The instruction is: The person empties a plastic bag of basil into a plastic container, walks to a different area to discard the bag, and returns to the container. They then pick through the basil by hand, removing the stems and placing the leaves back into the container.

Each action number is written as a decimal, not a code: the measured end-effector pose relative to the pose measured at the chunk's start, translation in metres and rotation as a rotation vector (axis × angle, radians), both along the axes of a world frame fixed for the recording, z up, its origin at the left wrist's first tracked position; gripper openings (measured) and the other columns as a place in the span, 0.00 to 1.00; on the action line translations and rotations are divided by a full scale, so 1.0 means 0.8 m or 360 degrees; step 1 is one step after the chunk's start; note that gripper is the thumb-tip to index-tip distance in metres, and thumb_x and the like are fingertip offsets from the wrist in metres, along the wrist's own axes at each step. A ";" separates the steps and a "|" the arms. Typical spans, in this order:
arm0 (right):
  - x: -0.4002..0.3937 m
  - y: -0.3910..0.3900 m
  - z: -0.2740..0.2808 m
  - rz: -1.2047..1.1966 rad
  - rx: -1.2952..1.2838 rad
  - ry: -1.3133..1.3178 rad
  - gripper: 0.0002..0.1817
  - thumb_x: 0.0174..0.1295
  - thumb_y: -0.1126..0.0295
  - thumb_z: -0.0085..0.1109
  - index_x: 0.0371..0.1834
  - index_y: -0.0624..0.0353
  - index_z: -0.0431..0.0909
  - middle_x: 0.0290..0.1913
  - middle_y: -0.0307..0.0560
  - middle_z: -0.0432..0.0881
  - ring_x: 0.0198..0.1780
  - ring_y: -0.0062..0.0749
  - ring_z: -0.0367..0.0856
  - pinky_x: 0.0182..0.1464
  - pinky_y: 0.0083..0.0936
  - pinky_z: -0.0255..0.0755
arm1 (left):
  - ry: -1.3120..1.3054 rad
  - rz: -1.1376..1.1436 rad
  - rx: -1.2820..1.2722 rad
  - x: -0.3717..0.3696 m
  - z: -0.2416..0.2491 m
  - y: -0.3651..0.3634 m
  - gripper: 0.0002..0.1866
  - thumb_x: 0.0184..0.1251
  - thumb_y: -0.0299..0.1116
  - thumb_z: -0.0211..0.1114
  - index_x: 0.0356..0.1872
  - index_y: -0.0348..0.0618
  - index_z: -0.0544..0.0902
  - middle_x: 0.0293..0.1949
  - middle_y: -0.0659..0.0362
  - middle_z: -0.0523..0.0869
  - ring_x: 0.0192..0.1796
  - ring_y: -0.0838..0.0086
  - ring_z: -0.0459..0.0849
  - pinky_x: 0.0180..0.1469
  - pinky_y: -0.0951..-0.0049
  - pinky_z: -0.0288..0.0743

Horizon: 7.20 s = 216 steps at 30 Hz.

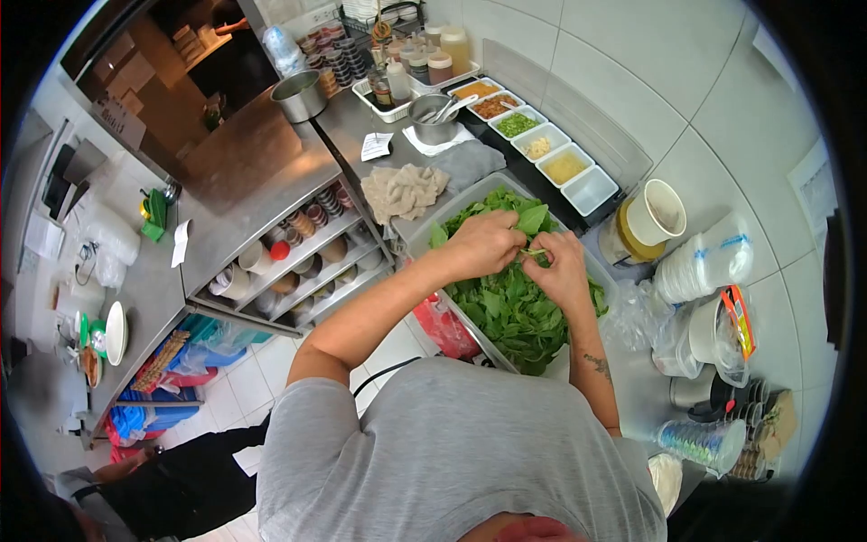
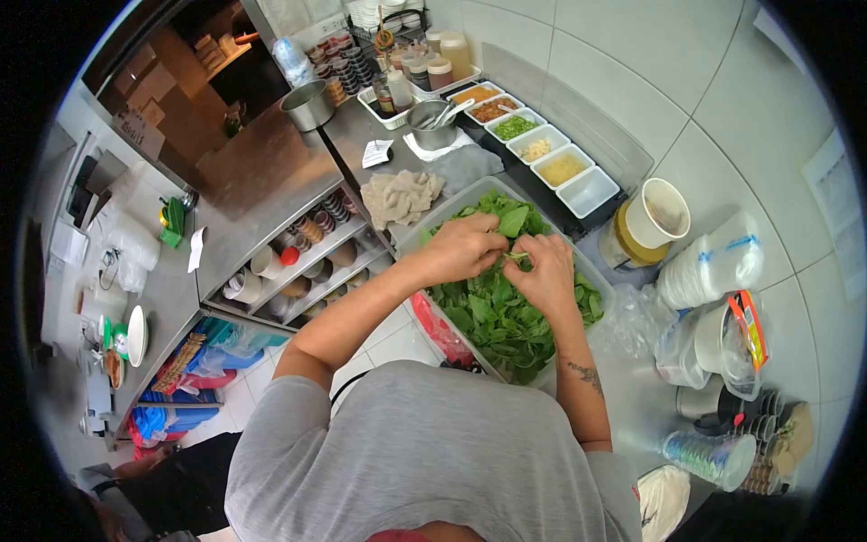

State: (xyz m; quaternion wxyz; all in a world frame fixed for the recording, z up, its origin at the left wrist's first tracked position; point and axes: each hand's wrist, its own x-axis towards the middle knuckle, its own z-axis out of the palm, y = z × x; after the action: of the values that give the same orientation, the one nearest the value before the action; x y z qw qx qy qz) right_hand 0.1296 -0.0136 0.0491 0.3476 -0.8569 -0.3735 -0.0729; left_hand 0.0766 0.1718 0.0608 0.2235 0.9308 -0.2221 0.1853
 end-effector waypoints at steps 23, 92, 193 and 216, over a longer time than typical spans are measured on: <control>-0.018 0.001 -0.018 -0.0050 0.0597 0.0516 0.08 0.62 0.67 0.60 0.34 0.61 0.79 0.28 0.44 0.77 0.35 0.32 0.72 0.40 0.26 0.67 | 0.0405 0.0481 -0.1410 0.001 -0.018 0.048 0.06 0.64 0.28 0.61 0.37 0.40 0.85 0.35 0.63 0.84 0.39 0.82 0.77 0.47 0.80 0.69; -0.035 -0.009 -0.033 -0.0007 0.0903 0.0741 0.10 0.70 0.64 0.52 0.37 0.59 0.75 0.30 0.33 0.72 0.28 0.13 0.67 0.28 0.14 0.64 | 0.0616 0.0144 -0.1931 -0.014 -0.013 -0.017 0.04 0.63 0.25 0.56 0.37 0.38 0.77 0.34 0.61 0.81 0.37 0.76 0.77 0.50 0.74 0.69; -0.072 -0.110 -0.008 0.0216 0.0821 0.1992 0.30 0.71 0.48 0.44 0.71 0.51 0.60 0.52 0.44 0.73 0.39 0.28 0.79 0.30 0.23 0.76 | -0.0099 -0.0423 -0.0167 -0.054 -0.023 -0.108 0.09 0.45 0.24 0.66 0.30 0.43 0.78 0.40 0.57 0.77 0.39 0.62 0.78 0.39 0.65 0.68; -0.109 -0.075 -0.004 0.0097 0.0948 0.0477 0.06 0.62 0.81 0.55 0.40 0.65 0.79 0.40 0.47 0.76 0.34 0.27 0.78 0.34 0.20 0.75 | 0.0222 0.0010 -0.1187 -0.066 -0.019 -0.096 0.05 0.50 0.22 0.62 0.30 0.35 0.77 0.33 0.53 0.75 0.37 0.62 0.78 0.42 0.69 0.72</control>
State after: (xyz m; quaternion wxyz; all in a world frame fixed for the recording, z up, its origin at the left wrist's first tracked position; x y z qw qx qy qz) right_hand 0.0425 -0.0739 0.0458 0.6360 -0.7072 -0.3059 -0.0415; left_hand 0.0241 0.0950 0.0459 0.5609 0.7966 -0.1207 0.1905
